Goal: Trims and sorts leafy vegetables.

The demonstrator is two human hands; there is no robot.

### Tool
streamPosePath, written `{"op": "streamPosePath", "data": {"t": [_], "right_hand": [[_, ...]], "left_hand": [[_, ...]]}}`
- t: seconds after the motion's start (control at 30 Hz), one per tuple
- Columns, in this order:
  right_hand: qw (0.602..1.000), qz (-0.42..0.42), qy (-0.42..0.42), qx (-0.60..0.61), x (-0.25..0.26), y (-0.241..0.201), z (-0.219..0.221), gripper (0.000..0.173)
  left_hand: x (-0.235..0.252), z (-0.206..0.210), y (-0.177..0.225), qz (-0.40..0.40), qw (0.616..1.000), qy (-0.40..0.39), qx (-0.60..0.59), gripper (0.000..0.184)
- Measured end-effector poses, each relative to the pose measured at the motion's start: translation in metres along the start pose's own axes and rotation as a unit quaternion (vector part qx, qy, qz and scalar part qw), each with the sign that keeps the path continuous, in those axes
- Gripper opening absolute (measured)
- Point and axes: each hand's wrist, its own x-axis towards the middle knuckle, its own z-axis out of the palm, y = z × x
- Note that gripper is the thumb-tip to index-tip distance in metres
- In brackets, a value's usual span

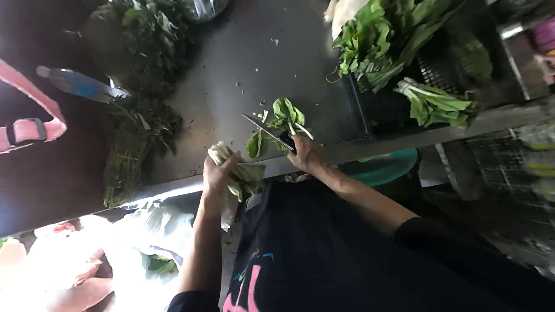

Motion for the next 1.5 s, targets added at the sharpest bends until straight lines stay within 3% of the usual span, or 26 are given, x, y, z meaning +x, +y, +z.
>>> {"op": "streamPosePath", "data": {"t": [0.07, 0.2, 0.3, 0.43, 0.47, 0.53, 0.57, 0.6, 0.73, 0.83, 0.87, 0.97, 1.03, 1.13, 1.2, 1.3, 1.43, 1.5], "right_hand": [[0.998, -0.031, 0.045, -0.031, 0.012, 0.012, 0.012, 0.047], [0.994, -0.045, 0.069, -0.068, 0.03, 0.023, 0.024, 0.045], [0.996, -0.03, 0.07, -0.048, 0.029, 0.013, 0.01, 0.05], [0.961, -0.188, 0.133, 0.151, 0.017, -0.02, -0.021, 0.045], [0.946, -0.235, 0.11, 0.195, 0.011, -0.032, -0.026, 0.054], [0.934, -0.286, 0.009, 0.214, 0.002, -0.053, -0.026, 0.089], [0.937, -0.28, -0.052, 0.204, -0.002, -0.063, -0.021, 0.101], [0.942, -0.256, -0.103, 0.189, -0.005, -0.071, -0.014, 0.103], [0.964, -0.193, -0.135, 0.127, -0.006, -0.077, -0.008, 0.071], [0.961, -0.199, -0.15, 0.12, -0.009, -0.074, -0.014, 0.062], [0.958, -0.208, -0.16, 0.119, -0.009, -0.072, -0.013, 0.063], [0.942, -0.211, -0.244, 0.095, 0.005, -0.065, -0.032, 0.064], [0.956, -0.198, -0.186, 0.113, 0.037, -0.04, -0.053, 0.048], [0.983, -0.056, 0.122, 0.122, 0.108, 0.023, -0.083, 0.045], [0.974, 0.062, 0.216, 0.034, 0.135, 0.063, -0.099, 0.048], [0.967, 0.142, 0.199, -0.064, 0.154, 0.09, -0.085, 0.053], [0.958, 0.173, 0.217, -0.079, 0.161, 0.095, -0.074, 0.057], [0.969, 0.146, 0.195, -0.045, 0.148, 0.08, -0.077, 0.052]], "left_hand": [[0.0, -0.006, 0.0, -0.015, 0.987, -0.015, -0.16, 0.025], [0.007, -0.017, -0.009, 0.01, 0.96, -0.069, -0.272, 0.03], [0.007, -0.015, -0.013, 0.021, 0.952, -0.066, -0.297, 0.028], [0.004, -0.004, -0.013, 0.033, 0.981, -0.003, -0.192, 0.027], [0.002, 0.002, -0.014, 0.042, 0.989, 0.007, -0.142, 0.027], [-0.004, 0.017, -0.01, 0.049, 0.995, 0.005, -0.085, 0.029], [-0.005, 0.027, -0.008, 0.048, 0.994, 0.006, -0.101, 0.028], [-0.005, 0.036, -0.006, 0.042, 0.99, 0.009, -0.134, 0.027], [-0.003, 0.056, -0.006, 0.048, 0.971, -0.012, -0.232, 0.031], [-0.003, 0.056, -0.024, 0.047, 0.976, -0.047, -0.208, 0.064], [-0.003, 0.059, -0.029, 0.038, 0.978, -0.043, -0.201, 0.065], [0.0, 0.065, -0.035, 0.026, 0.98, 0.017, -0.195, 0.035], [0.001, 0.058, -0.037, 0.05, 0.981, 0.026, -0.188, 0.027], [-0.007, 0.033, -0.034, 0.089, 0.994, 0.03, -0.063, 0.037], [-0.022, 0.014, -0.024, 0.067, 0.992, 0.05, 0.097, 0.045], [-0.048, -0.012, -0.008, 0.004, 0.962, 0.078, 0.261, 0.045], [-0.075, -0.034, -0.017, 0.033, 0.945, 0.128, 0.3, 0.043], [-0.087, -0.041, -0.022, 0.04, 0.943, 0.133, 0.304, 0.043]]}}
